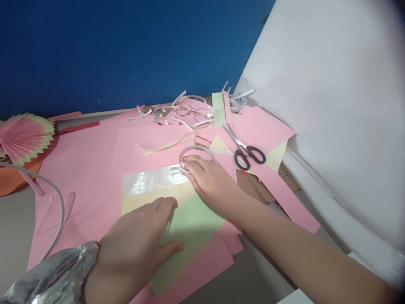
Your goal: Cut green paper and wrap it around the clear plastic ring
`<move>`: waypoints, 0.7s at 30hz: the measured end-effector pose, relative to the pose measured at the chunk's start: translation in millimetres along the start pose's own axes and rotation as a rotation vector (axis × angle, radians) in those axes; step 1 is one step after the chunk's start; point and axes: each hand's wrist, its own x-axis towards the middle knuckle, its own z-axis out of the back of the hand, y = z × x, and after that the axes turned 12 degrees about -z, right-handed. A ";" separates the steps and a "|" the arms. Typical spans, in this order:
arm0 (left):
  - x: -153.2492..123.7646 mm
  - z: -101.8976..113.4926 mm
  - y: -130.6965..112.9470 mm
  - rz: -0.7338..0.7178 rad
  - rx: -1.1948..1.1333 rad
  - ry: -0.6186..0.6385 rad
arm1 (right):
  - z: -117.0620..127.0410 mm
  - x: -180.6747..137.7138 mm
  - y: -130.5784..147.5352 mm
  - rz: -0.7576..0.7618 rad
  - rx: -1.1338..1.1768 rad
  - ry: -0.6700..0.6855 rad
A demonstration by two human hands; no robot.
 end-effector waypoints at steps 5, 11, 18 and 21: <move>1.3 -1.8 7.4 -0.143 0.158 -0.200 | 2.8 -0.1 -0.1 0.015 -0.001 0.018; 7.4 0.0 25.3 -0.197 0.217 -0.204 | 11.4 -1.0 -0.8 -0.034 -0.068 0.015; 10.6 8.3 29.7 -0.231 0.152 -0.207 | 14.6 1.8 -9.3 -0.054 -0.068 -0.020; -7.9 22.8 30.4 -0.227 0.092 -0.234 | 14.6 3.2 -13.4 -0.034 -0.019 -0.033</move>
